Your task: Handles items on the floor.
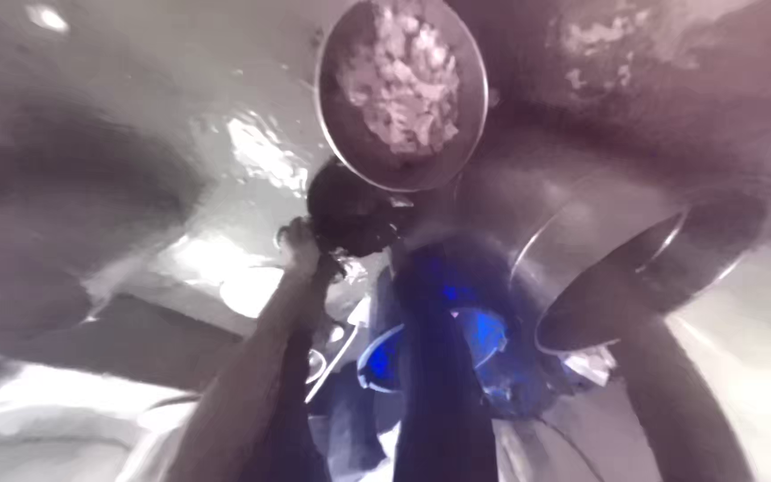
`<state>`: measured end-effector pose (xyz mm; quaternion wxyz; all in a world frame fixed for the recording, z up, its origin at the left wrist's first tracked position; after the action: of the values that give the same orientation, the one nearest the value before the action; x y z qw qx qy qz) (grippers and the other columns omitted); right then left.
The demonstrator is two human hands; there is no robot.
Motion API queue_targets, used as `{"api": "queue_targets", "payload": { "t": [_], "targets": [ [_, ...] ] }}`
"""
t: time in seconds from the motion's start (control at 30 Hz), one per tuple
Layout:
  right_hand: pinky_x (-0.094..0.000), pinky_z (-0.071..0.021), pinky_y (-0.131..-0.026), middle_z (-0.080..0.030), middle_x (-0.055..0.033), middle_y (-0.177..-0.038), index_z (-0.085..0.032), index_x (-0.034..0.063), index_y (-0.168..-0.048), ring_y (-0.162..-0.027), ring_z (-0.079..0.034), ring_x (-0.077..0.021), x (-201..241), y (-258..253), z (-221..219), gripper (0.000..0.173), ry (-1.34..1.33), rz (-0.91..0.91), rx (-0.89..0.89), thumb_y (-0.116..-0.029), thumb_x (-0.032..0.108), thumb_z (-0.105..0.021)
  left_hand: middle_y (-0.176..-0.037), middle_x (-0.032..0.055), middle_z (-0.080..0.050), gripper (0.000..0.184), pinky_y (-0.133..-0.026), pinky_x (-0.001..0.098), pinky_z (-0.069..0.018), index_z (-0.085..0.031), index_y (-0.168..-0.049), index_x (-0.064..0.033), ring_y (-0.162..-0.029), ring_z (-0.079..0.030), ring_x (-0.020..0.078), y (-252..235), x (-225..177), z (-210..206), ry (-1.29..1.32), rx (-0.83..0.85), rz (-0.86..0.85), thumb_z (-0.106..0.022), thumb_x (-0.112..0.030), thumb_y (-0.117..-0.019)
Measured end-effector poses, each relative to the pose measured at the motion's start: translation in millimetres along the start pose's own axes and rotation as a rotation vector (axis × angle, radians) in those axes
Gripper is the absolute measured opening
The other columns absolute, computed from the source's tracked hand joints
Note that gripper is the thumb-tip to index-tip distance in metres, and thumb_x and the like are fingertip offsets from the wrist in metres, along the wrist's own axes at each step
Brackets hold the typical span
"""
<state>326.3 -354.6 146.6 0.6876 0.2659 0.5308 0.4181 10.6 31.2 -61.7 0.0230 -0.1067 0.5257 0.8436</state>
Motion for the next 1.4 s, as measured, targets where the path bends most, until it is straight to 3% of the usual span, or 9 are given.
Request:
{"api": "queue_targets", "payload": {
  "t": [0.1, 0.3, 0.37, 0.47, 0.6, 0.73, 0.87, 1.3, 1.4],
  "targets": [
    [-0.0686, -0.0412, -0.107, -0.061, -0.0380, -0.129, -0.060, -0.0104, -0.132, -0.124, -0.058, -0.0540, -34, 49, 34, 0.048, 0.034, 0.364, -0.741, -0.1059, 0.028, -0.050, -0.119, 0.0173, -0.066, 0.043, -0.097, 0.0476, -0.0528, -0.061, -0.131, -0.0034, -0.108, -0.064, 0.0245, -3, 12, 10, 0.252, -0.116, 0.011, -0.041, -0.037, -0.1115],
    [-0.0661, -0.0445, -0.104, -0.058, -0.0297, -0.137, -0.053, 0.0033, -0.145, -0.127, -0.058, -0.0455, 42, 128, 58, 0.050, 0.020, 0.649, -0.928, -0.1052, 0.032, -0.052, -0.138, 0.0194, -0.059, 0.032, -0.110, 0.0500, -0.0454, -0.061, -0.131, -0.0033, -0.127, -0.057, 0.0326, 33, -10, 30, 0.038, -0.312, -0.395, -0.054, -0.016, -0.1023],
    [-0.0690, -0.0489, -0.091, -0.064, -0.0311, -0.123, -0.060, 0.0007, -0.134, -0.112, -0.064, -0.0474, 87, 138, 42, 0.048, 0.087, 0.737, -0.917, -0.1031, 0.038, -0.056, -0.130, 0.0262, -0.063, 0.029, -0.110, 0.0547, -0.0445, -0.069, -0.118, 0.0025, -0.126, -0.059, 0.0416, 55, -24, 20, -0.049, -0.257, -0.614, -0.063, -0.006, -0.0907],
    [-0.0383, -0.0560, -0.090, -0.069, -0.0166, -0.122, -0.059, 0.0026, -0.140, -0.105, -0.068, -0.0209, 156, 126, -38, 0.039, -0.121, 0.912, -0.605, -0.1074, 0.023, -0.052, -0.137, 0.0204, -0.063, 0.035, -0.112, 0.0542, -0.0448, -0.067, -0.131, -0.0033, -0.130, -0.059, 0.0364, 62, -22, -27, -0.269, 0.278, -0.520, -0.060, -0.011, -0.0978],
    [-0.0481, -0.0517, -0.104, -0.067, -0.0181, -0.129, -0.066, 0.0056, -0.132, -0.118, -0.065, -0.0321, 282, 73, -184, 0.031, 0.004, 1.087, -0.165, -0.1029, 0.008, -0.054, -0.154, 0.0168, -0.048, 0.050, -0.112, 0.0640, -0.0400, -0.055, -0.148, -0.0166, -0.142, -0.046, 0.0390, 20, 30, -91, -0.592, 0.506, -0.297, -0.059, -0.019, -0.0984],
    [-0.0549, -0.0451, -0.110, -0.053, -0.0193, -0.150, -0.061, 0.0062, -0.139, -0.136, -0.053, -0.0382, 328, -28, -272, 0.041, 0.316, 1.008, -0.330, -0.0988, 0.002, -0.056, -0.160, 0.0228, -0.039, 0.074, -0.108, 0.0683, -0.0408, -0.037, -0.160, -0.0134, -0.142, -0.042, 0.0462, -5, 44, -106, -0.719, 0.528, -0.236, -0.067, -0.009, -0.0924],
    [-0.0616, -0.0402, -0.110, -0.055, -0.0174, -0.149, -0.056, 0.0061, -0.145, -0.136, -0.053, -0.0369, 309, -71, -302, 0.046, 0.507, 0.924, -0.382, -0.0996, 0.003, -0.054, -0.136, 0.0262, -0.061, 0.035, -0.097, 0.0670, -0.0489, -0.061, -0.135, 0.0010, -0.124, -0.060, 0.0470, 13, 52, -98, -0.815, 0.672, -0.164, -0.055, -0.006, -0.1004],
    [-0.0570, -0.0445, -0.106, -0.065, -0.0142, -0.133, -0.075, 0.0105, -0.116, -0.128, -0.057, -0.0343, 245, -46, -293, 0.024, 0.390, 0.971, -0.154, -0.0930, 0.012, -0.067, -0.155, 0.0168, -0.048, 0.087, -0.101, 0.0722, -0.0445, -0.038, -0.159, -0.0189, -0.136, -0.052, 0.0436, -39, 41, -133, -0.820, 0.490, -0.366, -0.075, -0.051, -0.0865],
    [-0.0551, -0.0525, -0.098, -0.070, -0.0186, -0.120, -0.072, 0.0065, -0.117, -0.114, -0.067, -0.0344, 237, -75, -292, 0.023, 0.061, 0.838, 0.030, -0.0959, 0.016, -0.068, -0.147, 0.0265, -0.053, 0.077, -0.108, 0.0719, -0.0364, -0.050, -0.150, -0.0063, -0.135, -0.050, 0.0476, -30, 24, -119, -0.794, 0.565, -0.270, -0.077, -0.041, -0.0867]
  ]
}}
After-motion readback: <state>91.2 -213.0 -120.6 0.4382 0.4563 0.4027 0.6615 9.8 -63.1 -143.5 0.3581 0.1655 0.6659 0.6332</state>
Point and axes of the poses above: each hand's wrist, its own y-axis away from the middle knuckle, its own z-axis out of the back of the hand, x = y × z, the point moved 7 cm from there along -y, towards the middle knuckle
